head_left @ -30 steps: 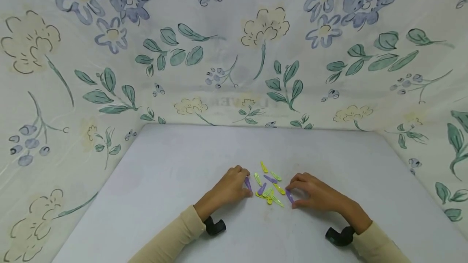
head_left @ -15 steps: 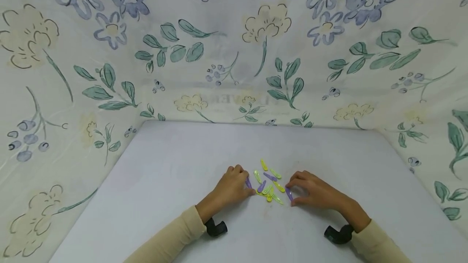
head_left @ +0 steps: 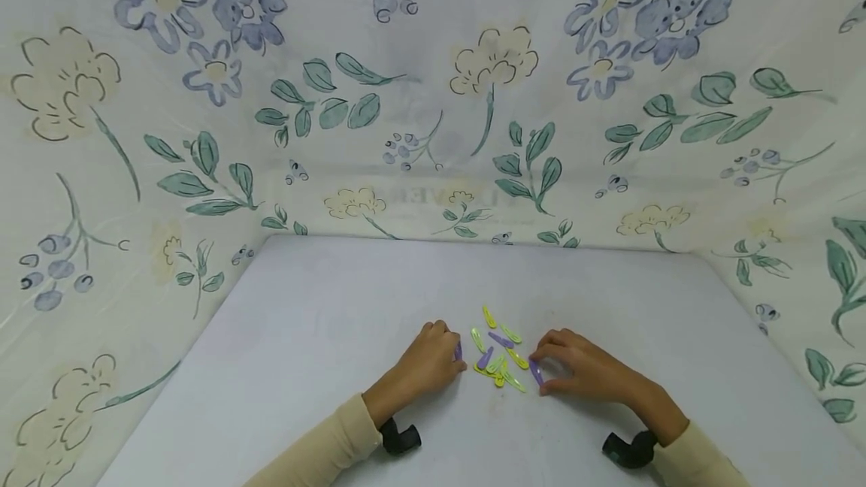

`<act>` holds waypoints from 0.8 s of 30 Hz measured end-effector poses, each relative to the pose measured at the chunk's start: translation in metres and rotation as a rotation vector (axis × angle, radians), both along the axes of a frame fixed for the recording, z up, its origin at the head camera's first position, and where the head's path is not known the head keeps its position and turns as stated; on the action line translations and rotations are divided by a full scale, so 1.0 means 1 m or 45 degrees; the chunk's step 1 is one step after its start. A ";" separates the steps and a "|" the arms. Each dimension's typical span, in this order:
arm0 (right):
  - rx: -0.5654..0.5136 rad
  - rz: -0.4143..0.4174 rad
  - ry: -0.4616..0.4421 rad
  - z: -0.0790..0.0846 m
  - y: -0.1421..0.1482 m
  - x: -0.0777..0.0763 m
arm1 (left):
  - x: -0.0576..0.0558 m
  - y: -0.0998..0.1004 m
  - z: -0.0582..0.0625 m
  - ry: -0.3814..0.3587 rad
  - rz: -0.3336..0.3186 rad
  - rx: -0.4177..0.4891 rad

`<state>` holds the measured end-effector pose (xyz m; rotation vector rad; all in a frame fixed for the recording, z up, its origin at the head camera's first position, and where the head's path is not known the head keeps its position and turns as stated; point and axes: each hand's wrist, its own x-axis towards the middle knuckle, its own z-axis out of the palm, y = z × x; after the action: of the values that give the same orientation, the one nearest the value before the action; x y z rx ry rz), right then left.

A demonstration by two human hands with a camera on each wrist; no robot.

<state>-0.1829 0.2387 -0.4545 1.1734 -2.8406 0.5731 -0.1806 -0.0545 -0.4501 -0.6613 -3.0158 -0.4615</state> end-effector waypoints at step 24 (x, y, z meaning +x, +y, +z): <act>0.053 -0.001 0.067 0.001 -0.003 0.002 | -0.023 -0.021 -0.002 -0.104 -0.226 0.000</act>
<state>-0.1807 0.2355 -0.4538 1.1750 -2.8225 0.4777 -0.2039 -0.0755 -0.4517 -0.9377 -3.0458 -0.5063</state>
